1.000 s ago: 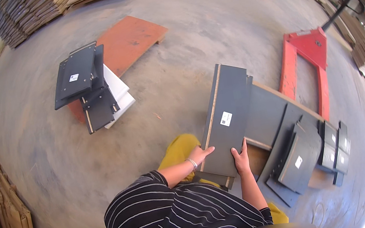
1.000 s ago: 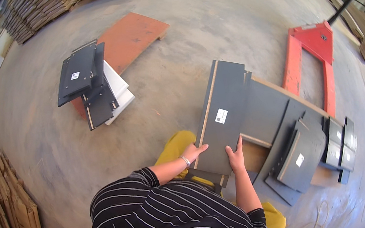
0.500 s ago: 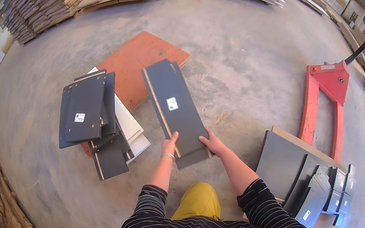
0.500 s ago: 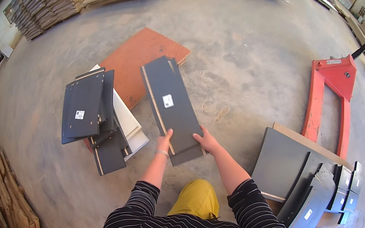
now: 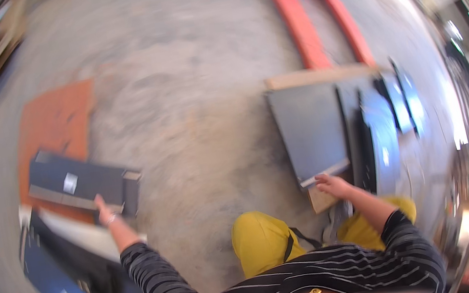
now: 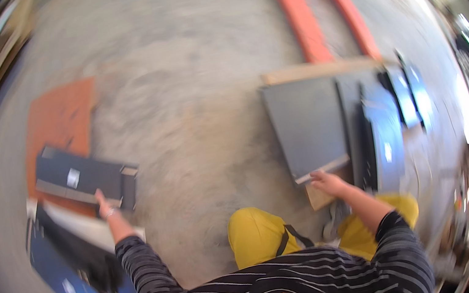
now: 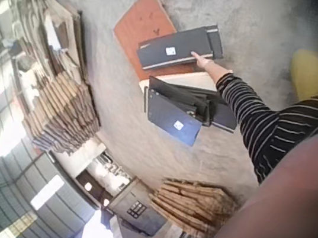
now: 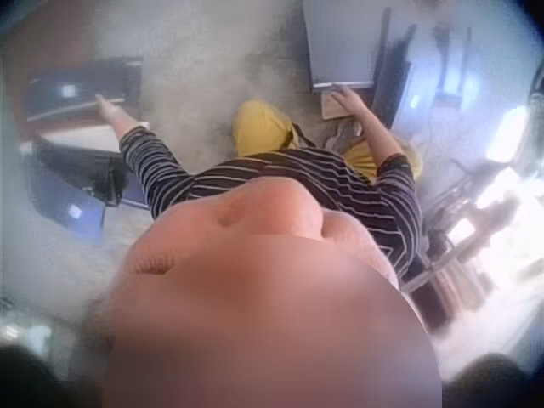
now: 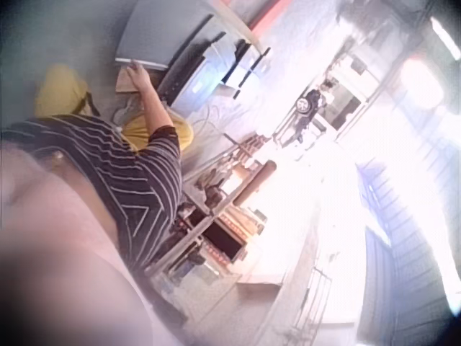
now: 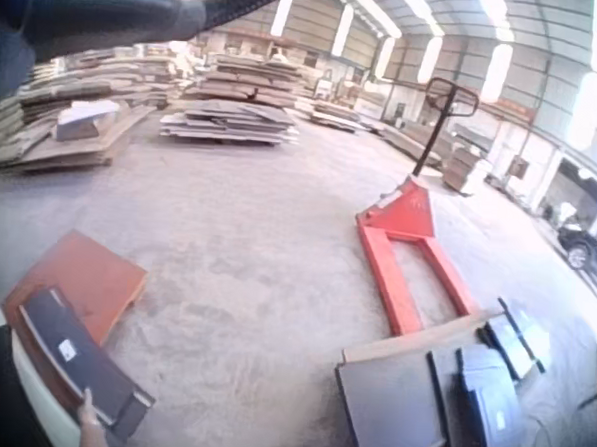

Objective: The person kneels on the floor and repeatedly picks up dark rectangular panels, aligns them, and stacks them into a neat pile. The person occasionally adjusts the stack and moves panels between piles before placing them onto a large cardboard sheet.

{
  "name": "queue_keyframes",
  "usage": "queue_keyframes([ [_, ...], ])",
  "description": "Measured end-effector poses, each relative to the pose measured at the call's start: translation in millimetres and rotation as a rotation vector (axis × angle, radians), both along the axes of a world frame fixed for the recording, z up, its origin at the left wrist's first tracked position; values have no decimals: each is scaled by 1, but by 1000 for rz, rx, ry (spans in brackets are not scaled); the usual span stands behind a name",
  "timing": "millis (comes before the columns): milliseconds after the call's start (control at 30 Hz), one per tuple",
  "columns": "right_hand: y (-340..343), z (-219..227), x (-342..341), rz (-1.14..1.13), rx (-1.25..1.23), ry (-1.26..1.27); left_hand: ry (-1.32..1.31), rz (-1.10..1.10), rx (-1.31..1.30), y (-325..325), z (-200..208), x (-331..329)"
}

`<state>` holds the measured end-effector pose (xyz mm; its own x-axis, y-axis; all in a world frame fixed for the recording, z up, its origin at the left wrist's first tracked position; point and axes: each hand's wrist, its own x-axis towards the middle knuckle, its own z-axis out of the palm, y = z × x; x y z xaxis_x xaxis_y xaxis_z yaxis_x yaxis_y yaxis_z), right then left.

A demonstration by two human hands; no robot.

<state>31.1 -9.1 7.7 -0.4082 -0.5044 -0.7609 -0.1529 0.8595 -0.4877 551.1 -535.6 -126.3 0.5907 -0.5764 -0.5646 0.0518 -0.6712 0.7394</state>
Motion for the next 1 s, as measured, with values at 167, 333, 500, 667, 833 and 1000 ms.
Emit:
queue_keyframes([
  [167,126,80,-11,-176,125,95,-440,-253,202,-24,-2,22],
  [333,186,126,-54,-591,18,353,-1225,-448,-253,-13,26,-49],
  [500,253,125,-118,-614,35,581,-922,-1113,-824,126,37,-224],
  [667,322,69,-181,-578,105,744,410,-1628,-471,389,57,-368],
  [833,347,13,-250,-679,105,749,577,-1836,-8,563,76,-450],
  [1000,331,-3,-300,-738,-130,456,365,-1826,257,596,84,-512],
])
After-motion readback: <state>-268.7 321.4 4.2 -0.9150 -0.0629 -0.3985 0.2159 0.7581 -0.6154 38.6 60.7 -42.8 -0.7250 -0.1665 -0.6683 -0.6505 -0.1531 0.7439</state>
